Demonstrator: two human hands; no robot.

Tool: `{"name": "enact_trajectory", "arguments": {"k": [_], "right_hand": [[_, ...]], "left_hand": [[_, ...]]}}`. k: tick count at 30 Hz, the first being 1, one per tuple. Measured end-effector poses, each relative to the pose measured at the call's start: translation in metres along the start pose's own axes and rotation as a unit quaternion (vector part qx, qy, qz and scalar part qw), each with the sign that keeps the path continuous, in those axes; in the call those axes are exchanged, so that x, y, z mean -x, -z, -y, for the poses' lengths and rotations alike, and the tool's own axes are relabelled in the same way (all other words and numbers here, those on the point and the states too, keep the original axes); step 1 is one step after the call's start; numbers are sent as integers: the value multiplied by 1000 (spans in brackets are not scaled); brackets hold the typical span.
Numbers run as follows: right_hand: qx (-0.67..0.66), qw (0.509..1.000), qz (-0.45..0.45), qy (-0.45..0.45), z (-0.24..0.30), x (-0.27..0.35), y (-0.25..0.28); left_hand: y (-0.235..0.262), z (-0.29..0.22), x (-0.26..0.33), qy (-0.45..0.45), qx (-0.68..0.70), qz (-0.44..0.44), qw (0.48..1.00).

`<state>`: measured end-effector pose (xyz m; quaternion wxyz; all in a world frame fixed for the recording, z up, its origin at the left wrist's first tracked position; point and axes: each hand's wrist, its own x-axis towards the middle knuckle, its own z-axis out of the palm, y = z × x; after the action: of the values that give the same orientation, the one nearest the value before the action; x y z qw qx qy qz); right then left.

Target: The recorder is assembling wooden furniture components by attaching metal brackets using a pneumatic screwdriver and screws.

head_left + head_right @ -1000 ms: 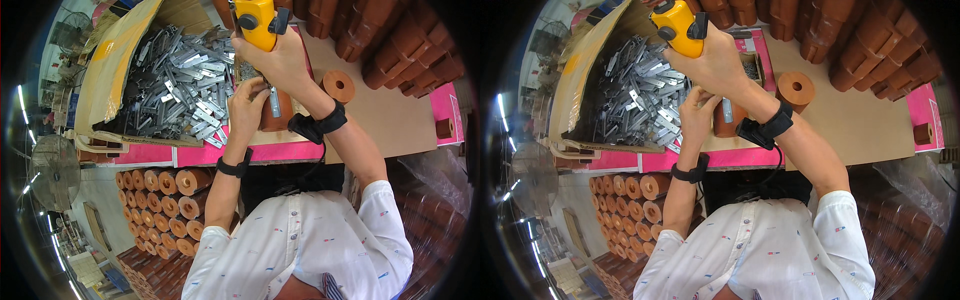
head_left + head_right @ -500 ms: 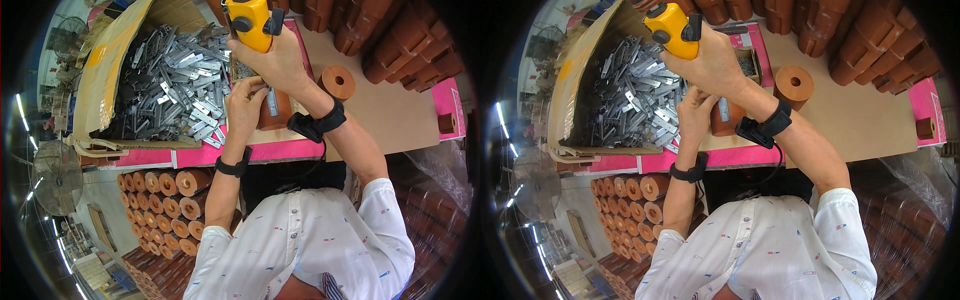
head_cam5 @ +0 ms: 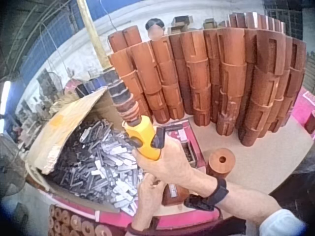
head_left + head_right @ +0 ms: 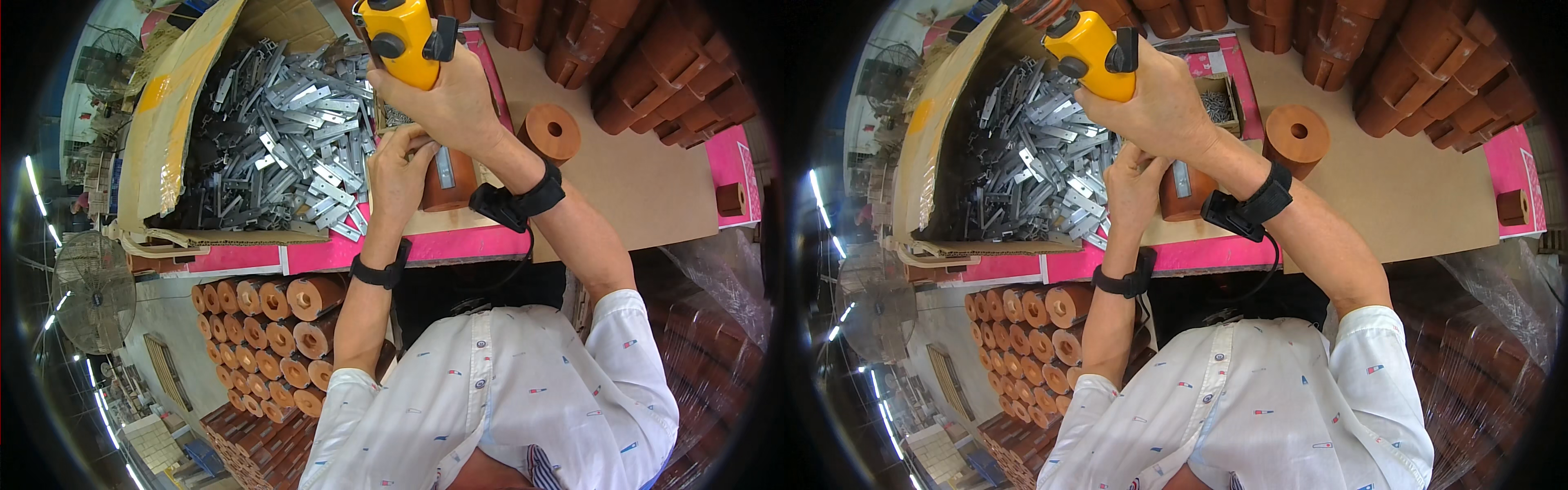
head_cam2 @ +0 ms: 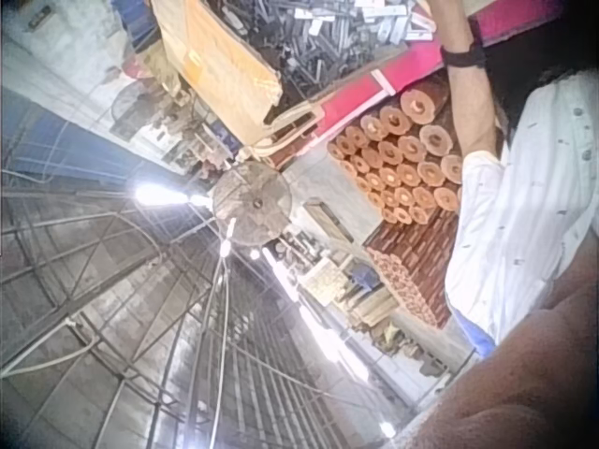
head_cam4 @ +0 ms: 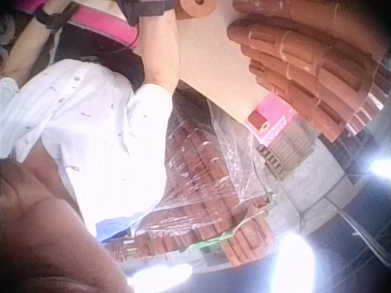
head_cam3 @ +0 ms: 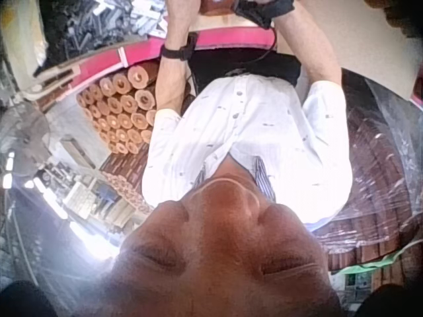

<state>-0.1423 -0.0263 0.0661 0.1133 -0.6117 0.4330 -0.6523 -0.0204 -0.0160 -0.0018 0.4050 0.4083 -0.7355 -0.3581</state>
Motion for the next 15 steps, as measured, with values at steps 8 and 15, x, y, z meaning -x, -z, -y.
{"name": "enact_trajectory", "arguments": {"k": [8, 15], "right_hand": [[-29, 999, 32, -7, 6, 4, 2], [-68, 997, 35, -21, -2, 7, -1]], "left_hand": [[13, -2, 14, 63, -22, 83, 994], [12, 2, 28, 9, -16, 188, 982]]}}
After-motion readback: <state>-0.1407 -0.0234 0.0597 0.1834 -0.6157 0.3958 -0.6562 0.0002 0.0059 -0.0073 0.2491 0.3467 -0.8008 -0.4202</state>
